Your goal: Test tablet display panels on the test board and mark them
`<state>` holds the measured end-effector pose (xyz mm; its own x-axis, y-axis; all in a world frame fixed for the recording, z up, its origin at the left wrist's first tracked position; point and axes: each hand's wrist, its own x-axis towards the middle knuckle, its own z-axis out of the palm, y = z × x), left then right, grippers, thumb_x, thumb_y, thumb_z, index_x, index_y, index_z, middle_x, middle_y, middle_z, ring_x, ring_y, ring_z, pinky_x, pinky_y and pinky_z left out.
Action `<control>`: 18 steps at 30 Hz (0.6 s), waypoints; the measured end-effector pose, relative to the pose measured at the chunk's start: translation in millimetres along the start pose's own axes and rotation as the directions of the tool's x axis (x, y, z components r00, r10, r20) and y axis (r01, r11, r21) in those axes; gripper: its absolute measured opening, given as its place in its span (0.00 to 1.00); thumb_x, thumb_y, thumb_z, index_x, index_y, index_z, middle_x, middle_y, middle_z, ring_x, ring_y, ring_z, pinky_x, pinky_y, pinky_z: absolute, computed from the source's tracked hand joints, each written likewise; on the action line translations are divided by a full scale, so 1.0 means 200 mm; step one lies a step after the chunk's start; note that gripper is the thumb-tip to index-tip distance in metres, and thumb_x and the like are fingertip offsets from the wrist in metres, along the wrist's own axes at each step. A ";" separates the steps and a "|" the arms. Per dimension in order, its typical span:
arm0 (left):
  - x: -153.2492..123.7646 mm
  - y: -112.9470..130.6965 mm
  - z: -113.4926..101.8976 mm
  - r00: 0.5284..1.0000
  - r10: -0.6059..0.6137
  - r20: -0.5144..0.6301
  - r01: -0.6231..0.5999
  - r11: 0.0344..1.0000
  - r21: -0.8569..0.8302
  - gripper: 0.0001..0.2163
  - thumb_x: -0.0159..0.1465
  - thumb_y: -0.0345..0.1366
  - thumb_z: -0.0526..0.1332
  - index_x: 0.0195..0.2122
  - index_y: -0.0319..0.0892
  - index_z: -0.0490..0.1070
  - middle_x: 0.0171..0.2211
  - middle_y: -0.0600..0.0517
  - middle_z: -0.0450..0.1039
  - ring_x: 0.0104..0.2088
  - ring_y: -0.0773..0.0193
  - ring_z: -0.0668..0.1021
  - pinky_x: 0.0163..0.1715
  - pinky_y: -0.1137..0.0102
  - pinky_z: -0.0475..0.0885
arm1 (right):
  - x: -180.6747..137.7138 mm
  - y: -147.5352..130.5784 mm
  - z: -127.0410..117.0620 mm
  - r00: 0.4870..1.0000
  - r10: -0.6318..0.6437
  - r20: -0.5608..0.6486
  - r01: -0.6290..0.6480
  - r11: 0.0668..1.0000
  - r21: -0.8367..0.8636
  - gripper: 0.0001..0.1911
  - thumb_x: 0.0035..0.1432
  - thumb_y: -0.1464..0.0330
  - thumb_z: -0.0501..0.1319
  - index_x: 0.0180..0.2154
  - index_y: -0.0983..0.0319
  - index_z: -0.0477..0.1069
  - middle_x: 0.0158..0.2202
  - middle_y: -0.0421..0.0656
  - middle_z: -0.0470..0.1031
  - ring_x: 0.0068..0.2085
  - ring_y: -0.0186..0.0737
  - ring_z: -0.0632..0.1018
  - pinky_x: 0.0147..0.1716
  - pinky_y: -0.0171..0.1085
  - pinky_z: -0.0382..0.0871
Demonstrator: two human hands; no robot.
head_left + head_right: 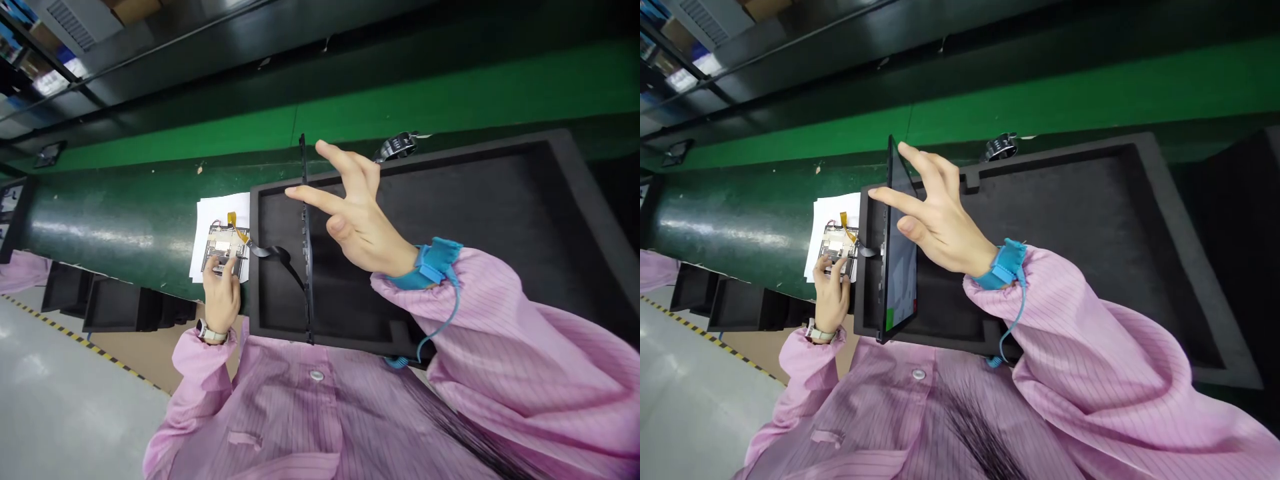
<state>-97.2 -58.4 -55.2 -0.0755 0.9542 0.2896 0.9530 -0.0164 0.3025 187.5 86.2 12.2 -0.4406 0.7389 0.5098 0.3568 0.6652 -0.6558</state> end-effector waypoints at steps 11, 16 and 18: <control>-0.01 -0.02 0.02 0.994 0.088 0.063 -0.097 0.982 0.161 0.23 0.72 0.30 0.49 0.64 0.47 0.74 0.64 0.36 0.62 0.60 0.42 0.69 0.60 0.45 0.67 | -0.01 0.01 0.01 1.000 0.007 -0.011 -0.008 1.000 -0.015 0.34 0.69 0.40 0.38 0.62 0.39 0.71 0.71 0.40 0.56 0.70 0.60 0.58 0.68 0.70 0.49; -0.01 -0.01 0.02 0.996 0.084 0.043 -0.090 0.986 0.144 0.23 0.72 0.32 0.48 0.64 0.45 0.73 0.64 0.35 0.64 0.60 0.41 0.69 0.60 0.44 0.67 | 0.01 -0.07 -0.05 0.999 0.024 0.024 -0.025 0.999 0.023 0.37 0.69 0.39 0.40 0.61 0.50 0.73 0.54 0.50 0.69 0.56 0.53 0.71 0.59 0.59 0.66; -0.02 -0.01 0.03 0.998 0.070 0.004 -0.070 0.990 0.123 0.24 0.73 0.32 0.47 0.66 0.43 0.71 0.63 0.35 0.65 0.60 0.42 0.69 0.60 0.46 0.67 | 0.01 -0.12 -0.12 0.989 0.104 0.105 -0.110 0.992 0.054 0.32 0.69 0.42 0.48 0.59 0.56 0.72 0.43 0.47 0.72 0.44 0.48 0.74 0.48 0.51 0.72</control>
<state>-97.9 -59.9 -62.1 -0.0070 0.9519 0.3064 0.9848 -0.0465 0.1671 197.7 73.9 43.0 -0.4855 0.7885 0.3775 0.3582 0.5734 -0.7369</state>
